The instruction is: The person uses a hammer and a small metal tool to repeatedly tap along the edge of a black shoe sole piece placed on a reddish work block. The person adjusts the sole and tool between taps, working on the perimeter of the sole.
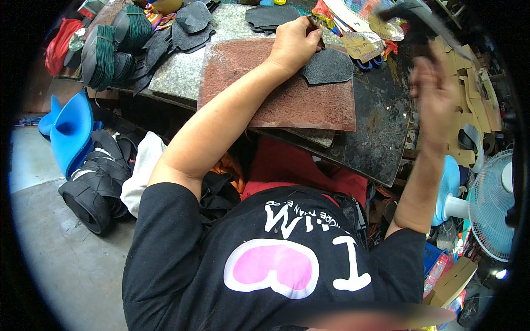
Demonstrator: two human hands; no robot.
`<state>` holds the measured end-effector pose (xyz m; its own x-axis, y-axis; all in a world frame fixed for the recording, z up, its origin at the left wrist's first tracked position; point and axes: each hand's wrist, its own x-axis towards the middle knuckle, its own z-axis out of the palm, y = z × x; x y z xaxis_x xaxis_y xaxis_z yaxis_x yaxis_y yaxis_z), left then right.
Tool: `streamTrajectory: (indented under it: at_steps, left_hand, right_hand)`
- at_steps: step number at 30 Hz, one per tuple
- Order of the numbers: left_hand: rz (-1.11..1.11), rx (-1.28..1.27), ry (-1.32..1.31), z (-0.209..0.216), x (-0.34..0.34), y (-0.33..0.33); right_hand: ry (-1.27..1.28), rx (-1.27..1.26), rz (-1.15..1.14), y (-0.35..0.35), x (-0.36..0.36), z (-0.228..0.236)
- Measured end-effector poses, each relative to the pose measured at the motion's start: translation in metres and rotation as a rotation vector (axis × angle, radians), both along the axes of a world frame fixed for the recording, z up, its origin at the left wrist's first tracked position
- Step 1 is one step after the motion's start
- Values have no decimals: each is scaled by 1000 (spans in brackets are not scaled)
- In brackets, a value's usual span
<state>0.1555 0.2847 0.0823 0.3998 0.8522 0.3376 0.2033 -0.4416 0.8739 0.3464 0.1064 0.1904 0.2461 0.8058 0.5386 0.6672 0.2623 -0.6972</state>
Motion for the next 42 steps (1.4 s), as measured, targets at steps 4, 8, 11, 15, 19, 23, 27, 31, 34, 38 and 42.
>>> streamTrajectory:
  at_steps: [4,8,11,15,19,23,27,31,34,38,42]
  left_hand:
    - [-15,-111,-234,-6,5,5]
    - [-16,-200,-324,-9,5,7]
    - [12,-154,-253,-6,5,3]
    - [46,78,-61,0,2,-2]
    - [50,521,81,7,5,-4]
    - [-1,654,142,9,11,-14]
    - [39,583,85,6,7,-17]
    - [63,189,-17,1,7,0]
    - [-27,-271,-332,-4,5,5]
    - [-102,-264,-266,-4,5,7]
    - [-106,-135,-137,-1,3,3]
  right_hand:
    - [-123,418,-11,-14,1,56]
    - [-45,375,-39,-14,6,48]
    - [-10,291,-3,-11,7,28]
    - [-53,320,-12,-10,-4,44]
    - [50,488,-138,-4,-23,56]
    - [-170,-453,-216,16,-26,-12]
    - [-414,-282,-249,14,-4,-51]
    - [-566,-402,-283,11,-12,-53]
    - [-531,-423,-297,10,-16,-60]
    - [-547,-323,-280,12,-4,-78]
    - [-430,-330,-242,10,-7,-46]
